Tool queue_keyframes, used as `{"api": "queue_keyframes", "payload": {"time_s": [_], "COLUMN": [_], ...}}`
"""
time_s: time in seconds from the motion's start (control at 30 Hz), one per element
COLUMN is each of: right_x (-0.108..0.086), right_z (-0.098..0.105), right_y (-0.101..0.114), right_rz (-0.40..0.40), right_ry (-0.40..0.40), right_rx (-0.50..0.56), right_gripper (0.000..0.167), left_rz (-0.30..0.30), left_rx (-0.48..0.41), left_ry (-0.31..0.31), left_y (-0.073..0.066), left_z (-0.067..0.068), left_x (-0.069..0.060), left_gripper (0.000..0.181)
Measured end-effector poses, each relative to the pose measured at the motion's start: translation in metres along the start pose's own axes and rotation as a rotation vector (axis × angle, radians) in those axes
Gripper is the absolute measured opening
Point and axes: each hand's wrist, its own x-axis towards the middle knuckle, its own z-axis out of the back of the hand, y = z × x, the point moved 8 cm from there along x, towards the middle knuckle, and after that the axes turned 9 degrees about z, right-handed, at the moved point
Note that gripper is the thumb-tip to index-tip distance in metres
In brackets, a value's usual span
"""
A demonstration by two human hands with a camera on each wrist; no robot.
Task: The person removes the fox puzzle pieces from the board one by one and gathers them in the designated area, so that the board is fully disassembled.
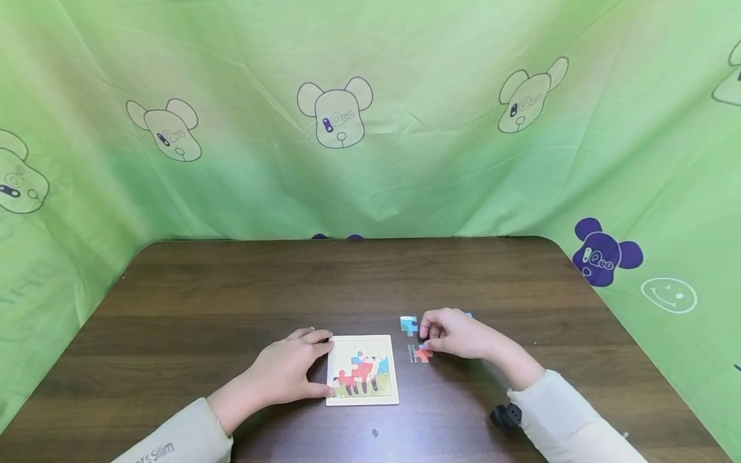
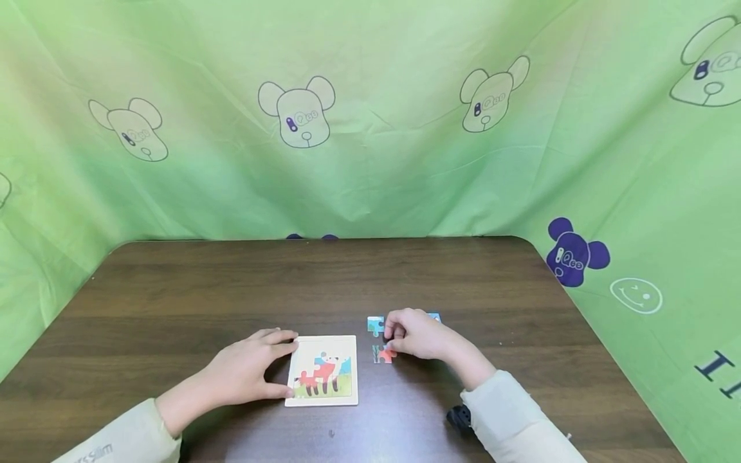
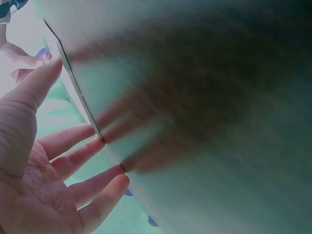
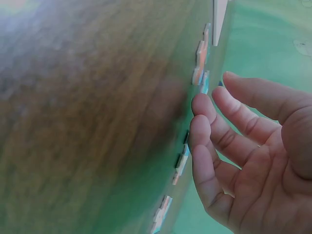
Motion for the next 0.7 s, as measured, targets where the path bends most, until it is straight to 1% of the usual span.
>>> {"api": "queue_keyframes", "payload": {"time_s": [0.1,0.23,0.47,0.7], "right_x": [0.002,0.009,0.029,0.047], "right_z": [0.0,-0.007,-0.021,-0.036], "right_y": [0.005,0.013,0.027,0.042], "right_rz": [0.01,0.026,0.057,0.108], "right_ry": [0.003,0.027,0.063,0.106], "right_rx": [0.018,0.058,0.015,0.029], "right_gripper": [0.008,0.007,0.008,0.01], "left_rz": [0.002,-0.001,0.003,0.006], "left_rx": [0.005,0.003,-0.001,-0.005], "left_ry": [0.009,0.014,0.017,0.025], "left_y": [0.001,0.001,0.001,0.001], "left_z": [-0.001,-0.002,-0.003,-0.002], "left_x": [0.001,0.001,0.0,0.001], "left_gripper": [0.072,0.073,0.073,0.073]}}
